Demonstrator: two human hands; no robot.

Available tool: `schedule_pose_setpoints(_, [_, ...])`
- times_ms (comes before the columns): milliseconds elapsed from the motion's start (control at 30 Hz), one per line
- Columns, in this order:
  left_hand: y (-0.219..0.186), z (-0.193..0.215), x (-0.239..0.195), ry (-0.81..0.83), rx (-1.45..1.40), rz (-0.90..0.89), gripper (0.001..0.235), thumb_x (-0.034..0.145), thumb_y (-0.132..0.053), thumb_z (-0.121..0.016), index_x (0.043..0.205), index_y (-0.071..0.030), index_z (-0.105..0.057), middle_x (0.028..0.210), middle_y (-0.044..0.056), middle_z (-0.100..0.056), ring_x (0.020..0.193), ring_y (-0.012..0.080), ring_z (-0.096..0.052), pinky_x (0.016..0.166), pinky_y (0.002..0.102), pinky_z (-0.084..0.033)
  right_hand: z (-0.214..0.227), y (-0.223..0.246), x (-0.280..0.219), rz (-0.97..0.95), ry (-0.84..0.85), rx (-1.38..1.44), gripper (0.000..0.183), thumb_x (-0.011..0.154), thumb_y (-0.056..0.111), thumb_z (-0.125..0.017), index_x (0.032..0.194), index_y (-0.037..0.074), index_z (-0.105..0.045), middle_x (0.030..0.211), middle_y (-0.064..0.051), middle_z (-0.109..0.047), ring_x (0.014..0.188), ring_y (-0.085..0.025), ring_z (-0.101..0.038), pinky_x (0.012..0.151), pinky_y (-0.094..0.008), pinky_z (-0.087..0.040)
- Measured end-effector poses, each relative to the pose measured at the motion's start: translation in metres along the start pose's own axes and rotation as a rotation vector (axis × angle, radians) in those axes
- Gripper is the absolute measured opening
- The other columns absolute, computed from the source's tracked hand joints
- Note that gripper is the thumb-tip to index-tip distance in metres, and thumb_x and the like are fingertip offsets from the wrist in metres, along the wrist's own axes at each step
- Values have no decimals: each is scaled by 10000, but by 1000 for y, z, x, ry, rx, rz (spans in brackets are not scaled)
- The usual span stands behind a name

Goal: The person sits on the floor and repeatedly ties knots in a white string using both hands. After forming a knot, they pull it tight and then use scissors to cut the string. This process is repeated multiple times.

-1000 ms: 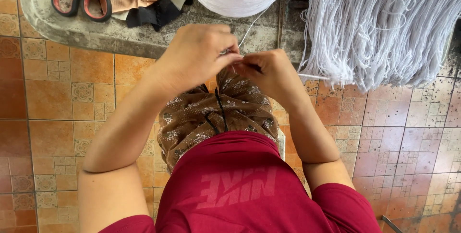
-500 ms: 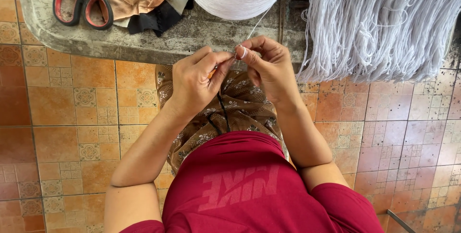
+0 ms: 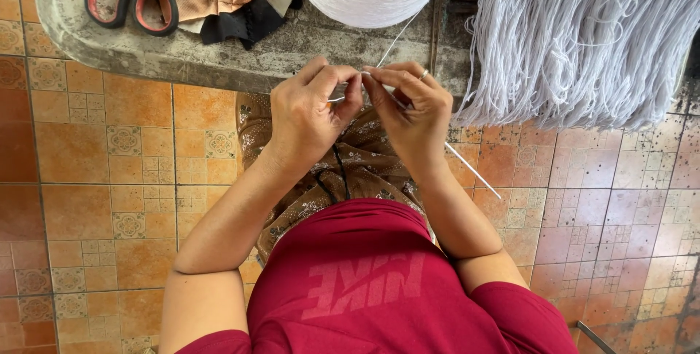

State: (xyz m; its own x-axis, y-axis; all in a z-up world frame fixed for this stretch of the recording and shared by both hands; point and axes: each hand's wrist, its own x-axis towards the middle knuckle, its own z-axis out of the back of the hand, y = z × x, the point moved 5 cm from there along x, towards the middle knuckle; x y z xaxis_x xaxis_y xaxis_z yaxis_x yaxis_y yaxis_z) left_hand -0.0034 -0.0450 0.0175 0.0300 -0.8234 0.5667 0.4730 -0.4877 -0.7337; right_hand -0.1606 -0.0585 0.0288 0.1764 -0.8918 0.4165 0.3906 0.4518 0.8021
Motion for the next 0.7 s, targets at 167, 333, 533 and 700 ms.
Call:
schedule_pose_setpoints(167, [-3,3,1,-12,56,-31,65,958,-51,-713,920,-103,-700,724,59,-558,579,271,-634,518,316,-515,3,-8,-4,-102,91,49,53,987,7,-756,941,-18,-749,817,-128,-700,450,-83,-492,389,-200,-324])
schedule_pose_setpoints(333, [-3,1,3,206,-79,6,73,959,-16,-722,940,-87,-715,676,54,-622,532,227,-632,495,295,-489,3,-37,-17,-466,142,547,140,1030,119,-681,965,-5,-680,777,-80,-605,418,-31,-446,387,-187,-383])
schedule_pose_setpoints(533, [-1,1,2,263,-573,140,90,1005,0,-683,943,-48,-727,602,58,-577,500,135,-493,523,276,-443,-13,-46,-22,-724,161,958,122,1013,144,-687,964,33,-666,714,-22,-562,382,-5,-396,395,-164,-374])
schedule_pose_setpoints(700, [0,-3,-6,253,-780,203,84,958,-41,-738,877,-47,-717,576,4,-520,538,76,-426,515,250,-418,-14,-55,-19,-761,162,1005,139,1026,166,-677,1030,28,-691,720,-23,-608,375,-17,-428,411,-178,-410])
